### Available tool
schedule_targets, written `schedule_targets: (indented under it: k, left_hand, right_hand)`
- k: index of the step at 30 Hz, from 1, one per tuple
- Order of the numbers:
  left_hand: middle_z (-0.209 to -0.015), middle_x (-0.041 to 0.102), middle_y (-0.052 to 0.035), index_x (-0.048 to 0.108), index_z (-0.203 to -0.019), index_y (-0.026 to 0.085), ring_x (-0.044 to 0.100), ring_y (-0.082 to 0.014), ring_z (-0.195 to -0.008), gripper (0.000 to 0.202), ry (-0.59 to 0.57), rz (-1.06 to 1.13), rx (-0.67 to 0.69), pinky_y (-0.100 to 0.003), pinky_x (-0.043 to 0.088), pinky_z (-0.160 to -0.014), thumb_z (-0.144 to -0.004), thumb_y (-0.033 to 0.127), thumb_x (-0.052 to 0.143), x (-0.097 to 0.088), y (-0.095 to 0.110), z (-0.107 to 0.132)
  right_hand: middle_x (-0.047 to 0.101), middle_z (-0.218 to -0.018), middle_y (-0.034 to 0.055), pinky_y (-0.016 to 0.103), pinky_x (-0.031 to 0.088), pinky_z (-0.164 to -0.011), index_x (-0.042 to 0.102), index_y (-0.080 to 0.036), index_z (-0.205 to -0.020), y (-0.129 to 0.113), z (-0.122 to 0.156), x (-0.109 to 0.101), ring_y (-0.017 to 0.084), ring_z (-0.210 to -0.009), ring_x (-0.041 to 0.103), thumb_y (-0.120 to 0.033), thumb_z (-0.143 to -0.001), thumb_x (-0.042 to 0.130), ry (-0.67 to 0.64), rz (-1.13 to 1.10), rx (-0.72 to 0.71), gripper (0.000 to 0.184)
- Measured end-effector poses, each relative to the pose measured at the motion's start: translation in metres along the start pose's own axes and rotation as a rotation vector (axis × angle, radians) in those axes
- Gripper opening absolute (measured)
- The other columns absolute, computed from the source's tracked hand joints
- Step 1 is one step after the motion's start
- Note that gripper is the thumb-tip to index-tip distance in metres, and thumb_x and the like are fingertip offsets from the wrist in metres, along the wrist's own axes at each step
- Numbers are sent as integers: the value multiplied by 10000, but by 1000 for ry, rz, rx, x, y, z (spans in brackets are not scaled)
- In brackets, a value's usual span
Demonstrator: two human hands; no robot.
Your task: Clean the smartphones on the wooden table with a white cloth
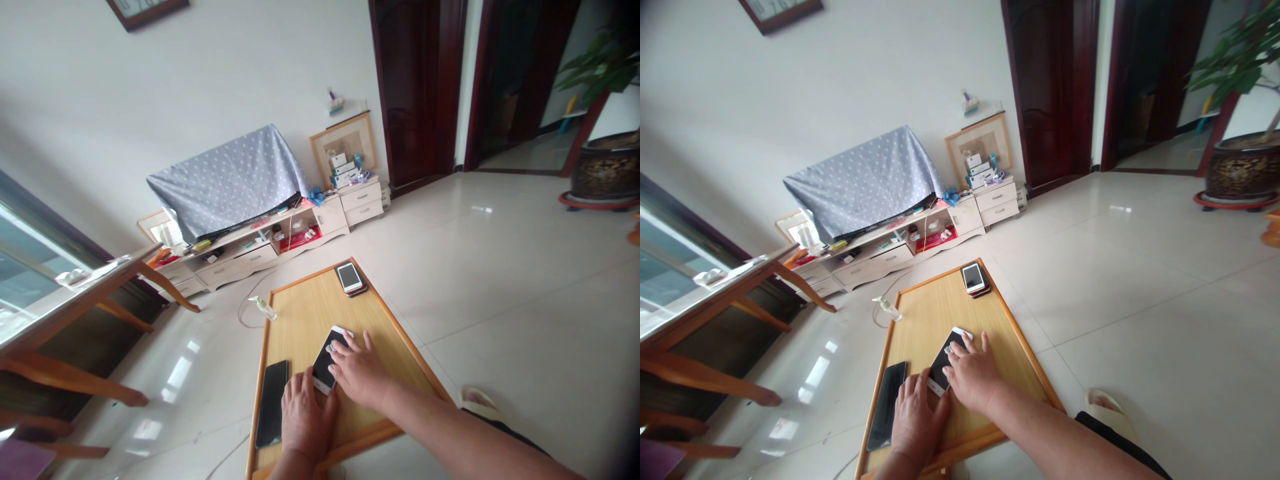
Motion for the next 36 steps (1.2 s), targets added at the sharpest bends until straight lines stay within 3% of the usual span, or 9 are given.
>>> schedule_targets:
  k: [6, 10, 14, 21, 28, 36]
  left_hand:
    - [-1330, 561, -126, 492, -1408, 158, 469, -282, -1260, 578, -28, -2, 1, -390, 336, -1106, -878, 386, 541, 2, -1, -1]
    - [-1311, 569, -124, 503, -1393, 166, 478, -288, -1245, 594, -1, -5, 8, -400, 338, -1101, -893, 486, 535, -1, 0, 1]
    - [-1304, 576, -121, 512, -1383, 180, 486, -294, -1234, 588, 7, -13, -1, -409, 355, -1080, -889, 498, 540, -1, 1, 0]
    - [-1323, 572, -130, 497, -1400, 170, 484, -286, -1246, 564, -12, -7, 9, -405, 345, -1092, -890, 409, 532, 3, -1, -2]
    - [-1308, 577, -124, 512, -1386, 173, 485, -296, -1232, 588, -3, -17, 1, -419, 359, -1080, -882, 474, 548, -2, 3, 0]
    - [-1339, 567, -127, 488, -1407, 176, 475, -288, -1271, 557, -46, -9, -12, -418, 334, -1110, -895, 390, 523, -2, 2, -1]
  right_hand:
    - [520, -1514, 72, 733, 22, -1171, 517, -289, -1469, -22, 13, 9, 364, -1478, 315, -484, -1055, 273, -56, -36, -196, 519]
    - [522, -1516, 39, 735, -9, -1164, 549, -296, -1441, -5, 3, 3, 371, -1499, 259, -468, -1057, 274, -17, -24, -96, 503]
    - [499, -1533, 65, 728, -36, -1162, 546, -257, -1446, 5, -2, -1, 370, -1512, 221, -472, -1054, 287, 20, -13, 11, 517]
    - [530, -1504, 75, 715, 22, -1181, 537, -272, -1456, -23, 13, 3, 362, -1489, 290, -475, -1054, 281, -62, -25, -195, 518]
    - [488, -1541, 47, 712, -39, -1172, 543, -273, -1450, 6, -2, -8, 357, -1519, 204, -450, -1054, 279, -21, -25, 35, 508]
    - [527, -1509, 68, 708, 28, -1185, 538, -269, -1454, -22, 14, 3, 362, -1494, 280, -474, -1055, 267, -67, -33, -187, 524]
Point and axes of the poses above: each hand's wrist, its own z-axis away from the middle knuckle, its own x-axis out of the palm, y = z × x, the point moved 4 cm from there along -z, towards the middle knuckle
